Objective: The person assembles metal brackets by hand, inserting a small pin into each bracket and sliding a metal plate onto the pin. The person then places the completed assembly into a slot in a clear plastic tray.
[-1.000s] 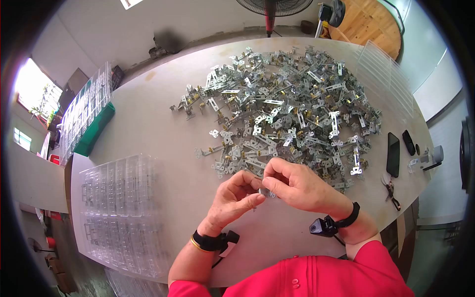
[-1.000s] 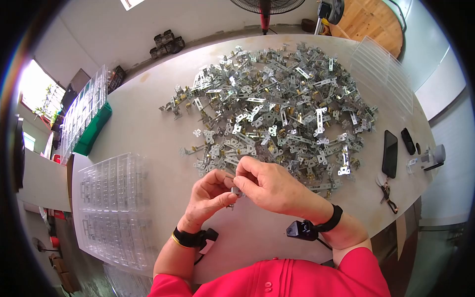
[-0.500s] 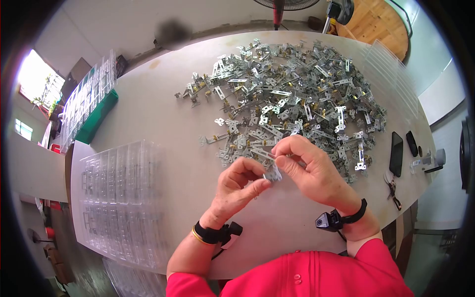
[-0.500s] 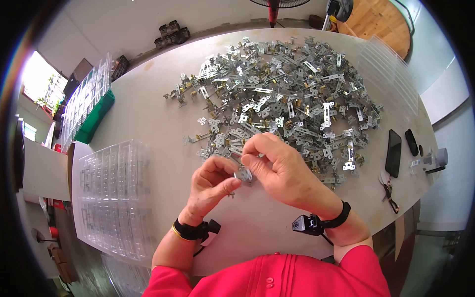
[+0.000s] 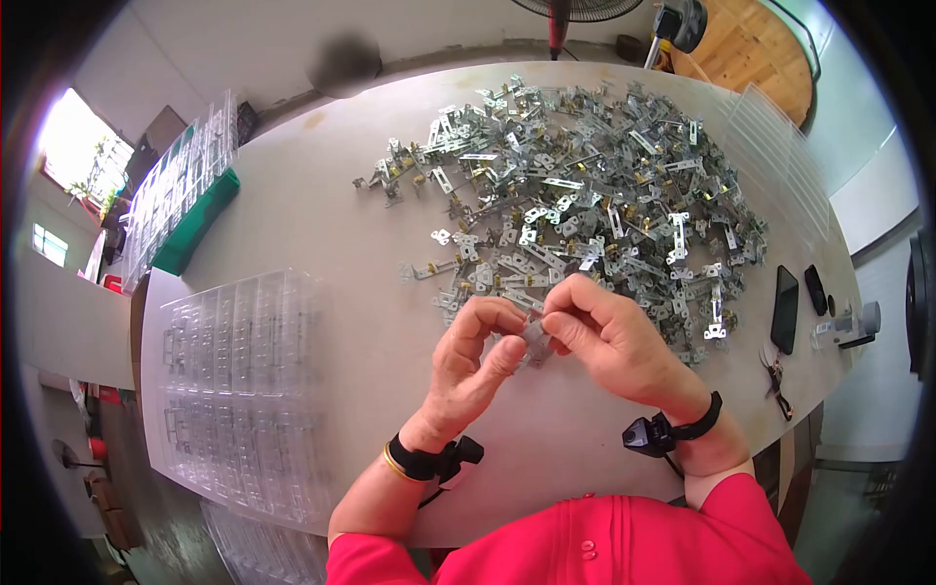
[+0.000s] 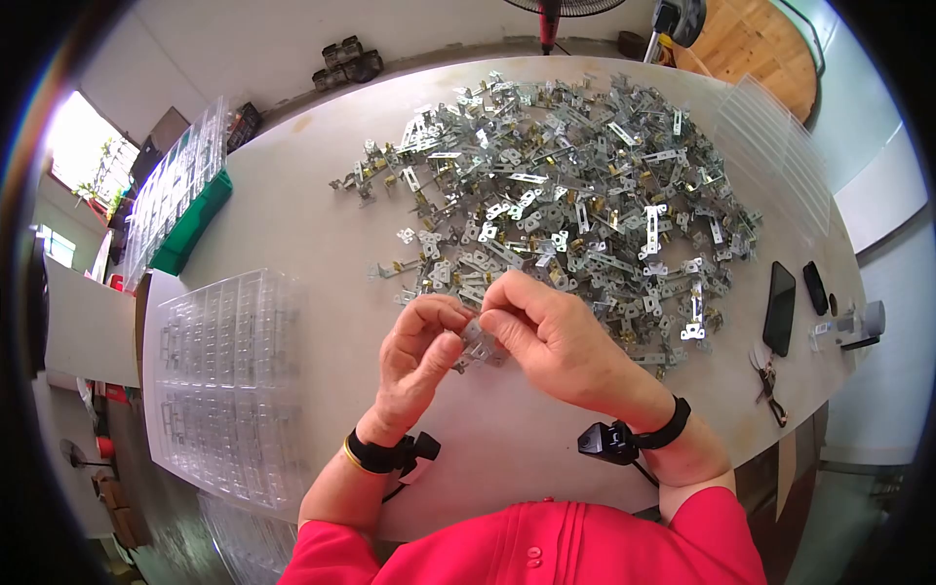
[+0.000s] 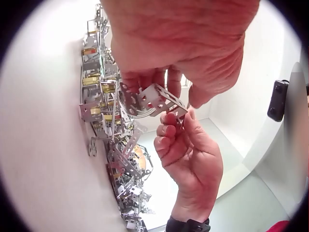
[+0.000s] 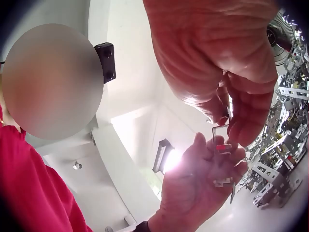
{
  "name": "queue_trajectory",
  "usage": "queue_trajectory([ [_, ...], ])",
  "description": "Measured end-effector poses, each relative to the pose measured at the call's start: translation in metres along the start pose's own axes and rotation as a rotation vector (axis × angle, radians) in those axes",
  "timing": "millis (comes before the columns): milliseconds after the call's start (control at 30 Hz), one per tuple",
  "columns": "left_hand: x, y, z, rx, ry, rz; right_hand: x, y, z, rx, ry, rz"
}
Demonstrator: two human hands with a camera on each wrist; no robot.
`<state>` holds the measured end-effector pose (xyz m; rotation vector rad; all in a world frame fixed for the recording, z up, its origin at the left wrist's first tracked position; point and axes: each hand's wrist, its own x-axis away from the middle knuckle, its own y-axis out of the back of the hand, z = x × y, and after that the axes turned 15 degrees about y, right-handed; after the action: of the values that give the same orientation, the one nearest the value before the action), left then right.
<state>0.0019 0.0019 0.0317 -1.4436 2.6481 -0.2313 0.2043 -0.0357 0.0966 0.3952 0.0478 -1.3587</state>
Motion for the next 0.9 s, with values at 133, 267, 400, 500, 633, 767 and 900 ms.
queue_trajectory([
  [133,0.002,0.002,-0.003,0.048,0.108,-0.031,-0.003,0.006,0.002,-0.087,0.012,-0.108],
  [267,0.001,0.005,-0.001,0.027,0.224,0.024,-0.004,0.014,0.004,-0.052,0.011,-0.112],
  [400,0.002,0.003,-0.006,0.058,0.265,0.112,-0.004,0.016,0.005,-0.105,0.003,-0.125],
  [500,0.001,0.001,-0.005,0.216,0.249,0.1,-0.004,0.017,0.003,-0.128,0.027,-0.135],
  [633,-0.001,-0.001,-0.006,0.345,0.267,0.035,-0.005,0.013,0.008,-0.171,0.061,-0.229],
  [767,-0.001,0.009,0.0,0.411,0.329,0.15,-0.005,0.01,0.003,-0.174,0.159,-0.278],
  [900,0.0,0.007,0.003,0.441,0.381,0.203,-0.004,0.003,0.0,-0.198,0.136,-0.27],
])
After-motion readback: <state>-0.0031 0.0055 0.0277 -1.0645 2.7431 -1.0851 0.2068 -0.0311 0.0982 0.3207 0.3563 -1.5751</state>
